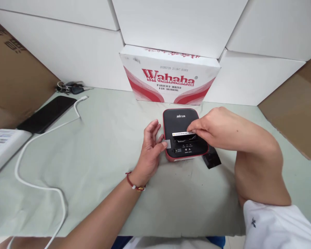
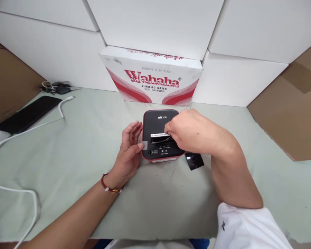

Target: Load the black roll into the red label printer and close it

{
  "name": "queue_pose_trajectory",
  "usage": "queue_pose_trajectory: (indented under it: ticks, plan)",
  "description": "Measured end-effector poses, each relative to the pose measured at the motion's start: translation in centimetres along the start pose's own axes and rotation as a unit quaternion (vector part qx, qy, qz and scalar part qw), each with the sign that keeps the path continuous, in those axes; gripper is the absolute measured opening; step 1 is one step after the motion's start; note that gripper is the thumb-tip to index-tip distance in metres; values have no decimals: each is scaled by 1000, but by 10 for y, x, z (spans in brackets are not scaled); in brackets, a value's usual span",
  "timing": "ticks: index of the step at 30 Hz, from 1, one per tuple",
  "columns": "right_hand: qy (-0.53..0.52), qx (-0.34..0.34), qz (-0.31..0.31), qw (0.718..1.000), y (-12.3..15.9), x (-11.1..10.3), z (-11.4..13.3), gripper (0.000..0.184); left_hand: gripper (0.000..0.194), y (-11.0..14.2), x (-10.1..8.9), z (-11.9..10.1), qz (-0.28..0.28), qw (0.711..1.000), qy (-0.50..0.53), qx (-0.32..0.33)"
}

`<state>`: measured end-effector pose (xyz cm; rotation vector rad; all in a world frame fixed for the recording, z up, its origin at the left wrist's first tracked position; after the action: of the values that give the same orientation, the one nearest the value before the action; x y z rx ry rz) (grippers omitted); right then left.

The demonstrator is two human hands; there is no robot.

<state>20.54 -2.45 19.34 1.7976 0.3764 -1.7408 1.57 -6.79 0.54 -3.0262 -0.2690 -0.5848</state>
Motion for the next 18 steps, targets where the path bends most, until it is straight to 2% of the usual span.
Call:
queue_pose_trajectory:
  ticks: [3, 10, 14, 18]
  plan:
    - [-24, -19, -25, 999, 6, 2, -6, 36, 79, -1, 2, 0, -22, 999, 28, -28]
    - [-129, -140, -32, 981, 41, 21, -9, 44, 94, -1, 8, 0, -16, 996, 59, -65]
    - [-143, -137, -10, 980, 42, 28, -8, 43, 89, 1, 9, 0, 10, 995, 67, -72]
    - [-119, -145, -10, 982, 37, 22, -2, 40, 80, 1, 10, 0, 27, 996, 67, -55]
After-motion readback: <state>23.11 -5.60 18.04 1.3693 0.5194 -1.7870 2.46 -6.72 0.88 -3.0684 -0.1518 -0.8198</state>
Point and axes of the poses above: each hand's wrist, its own y-axis away from the middle knuckle, its own x-axis out of the palm, z = x × y, the point moved 3 cm from there along -y, towards the middle knuckle, and after that the axes turned 7 degrees about -z, right-handed, at the moved point
